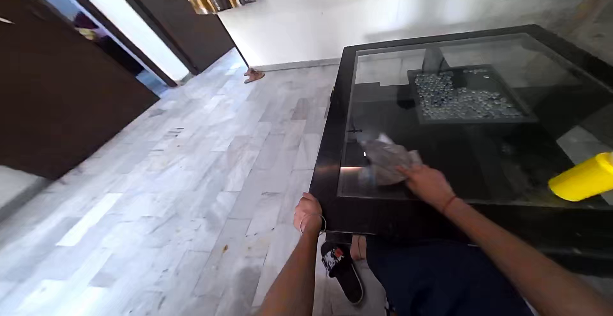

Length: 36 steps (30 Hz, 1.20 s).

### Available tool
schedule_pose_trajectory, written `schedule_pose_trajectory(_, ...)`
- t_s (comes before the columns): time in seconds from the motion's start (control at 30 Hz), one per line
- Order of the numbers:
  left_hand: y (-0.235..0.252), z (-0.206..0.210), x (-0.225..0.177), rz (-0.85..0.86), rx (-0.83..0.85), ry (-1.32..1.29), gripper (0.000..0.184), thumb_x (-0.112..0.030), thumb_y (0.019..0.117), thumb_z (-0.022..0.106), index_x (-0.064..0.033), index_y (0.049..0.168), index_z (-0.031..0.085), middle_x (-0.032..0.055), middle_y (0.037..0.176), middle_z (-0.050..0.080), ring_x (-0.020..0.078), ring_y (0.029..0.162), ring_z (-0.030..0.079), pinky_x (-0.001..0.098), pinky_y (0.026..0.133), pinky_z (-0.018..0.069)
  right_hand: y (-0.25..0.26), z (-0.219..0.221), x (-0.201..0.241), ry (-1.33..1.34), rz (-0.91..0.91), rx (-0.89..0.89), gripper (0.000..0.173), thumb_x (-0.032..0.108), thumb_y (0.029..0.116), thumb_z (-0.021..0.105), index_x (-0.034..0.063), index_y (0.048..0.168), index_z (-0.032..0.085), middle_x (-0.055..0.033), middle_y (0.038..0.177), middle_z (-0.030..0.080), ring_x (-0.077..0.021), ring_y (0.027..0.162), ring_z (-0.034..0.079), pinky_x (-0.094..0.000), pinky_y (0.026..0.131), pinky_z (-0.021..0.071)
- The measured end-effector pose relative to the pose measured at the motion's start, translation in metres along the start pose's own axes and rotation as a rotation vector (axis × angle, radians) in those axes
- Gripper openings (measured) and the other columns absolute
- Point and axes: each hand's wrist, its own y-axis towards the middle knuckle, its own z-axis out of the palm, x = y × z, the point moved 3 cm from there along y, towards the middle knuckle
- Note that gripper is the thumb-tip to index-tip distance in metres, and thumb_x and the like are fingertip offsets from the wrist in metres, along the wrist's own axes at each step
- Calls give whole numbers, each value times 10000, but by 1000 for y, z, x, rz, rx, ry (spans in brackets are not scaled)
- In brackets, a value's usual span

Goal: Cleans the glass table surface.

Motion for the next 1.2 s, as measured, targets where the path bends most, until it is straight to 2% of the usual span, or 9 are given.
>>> schedule_pose_trajectory(0.1,5,6,1,-103,-21,-93,730,-467,1120,128,-38,1247,704,181,1328,686,330,1290,632,550,1018,509,-52,-13,-86,-82,280,-83,441,199,1056,567,265,1491,586,-246,1341,652,-480,1137,666,-625,845,551)
schedule_pose_trajectory(0.2,9,8,3,-114,-30,-85,757,-490,1115,115,-38,1223,713,177,1298,701,331,1269,647,555,994,521,-95,-7,-129,-122,485,-147,432,236,1073,553,153,1496,574,-318,1249,658,-517,1016,693,-646,782,553)
schedule_pose_trajectory(0.37,8,5,1,-99,-19,-78,733,-467,1117,123,-46,1221,713,169,1292,704,327,1271,645,547,994,520,-83,-14,-43,-71,599,145,494,267,1107,434,-74,1461,483,-328,1227,654,-487,1094,681,-592,894,542)
schedule_pose_trajectory(0.57,6,2,-2,-68,-10,-36,712,-461,1122,140,-67,1212,726,154,1284,712,317,1268,645,547,998,507,-34,-6,149,13,4,494,491,193,1121,381,-69,1537,377,-322,1426,535,-480,1202,623,-594,972,508)
schedule_pose_trajectory(0.7,9,10,3,19,-104,43,663,-464,1120,209,-46,1170,721,171,1171,740,326,1172,695,533,926,549,-28,17,198,-19,-377,445,728,80,969,629,-102,1578,275,-346,1407,514,-478,1165,624,-575,918,525)
schedule_pose_trajectory(0.83,13,8,-2,-80,-26,-34,716,-461,1120,140,-58,1211,724,168,1281,711,333,1272,642,561,1000,507,-26,18,139,-32,-341,313,584,35,1041,469,89,1613,363,-319,1374,573,-502,1188,616,-609,927,516)
schedule_pose_trajectory(0.93,12,8,-3,-104,-21,-40,731,-452,1121,116,-55,1210,724,165,1280,713,333,1274,643,561,1004,506,-28,14,45,-76,-201,30,541,59,1009,513,209,1528,541,-280,1222,672,-465,1040,690,-573,809,558)
schedule_pose_trajectory(1.0,12,9,-4,-115,-23,-32,733,-458,1120,116,-53,1214,720,165,1270,716,331,1264,648,558,993,510,-32,1,-21,-146,-26,-79,523,84,991,581,207,1499,579,-281,1153,692,-449,916,721,-552,719,582)
schedule_pose_trajectory(1.2,12,10,-4,-136,-29,4,747,-466,1117,98,-64,1200,722,155,1271,718,325,1254,657,554,981,518,-31,-21,-165,-38,737,-125,471,227,1105,458,124,1564,463,-390,1338,572,-578,1094,642,-695,848,514)
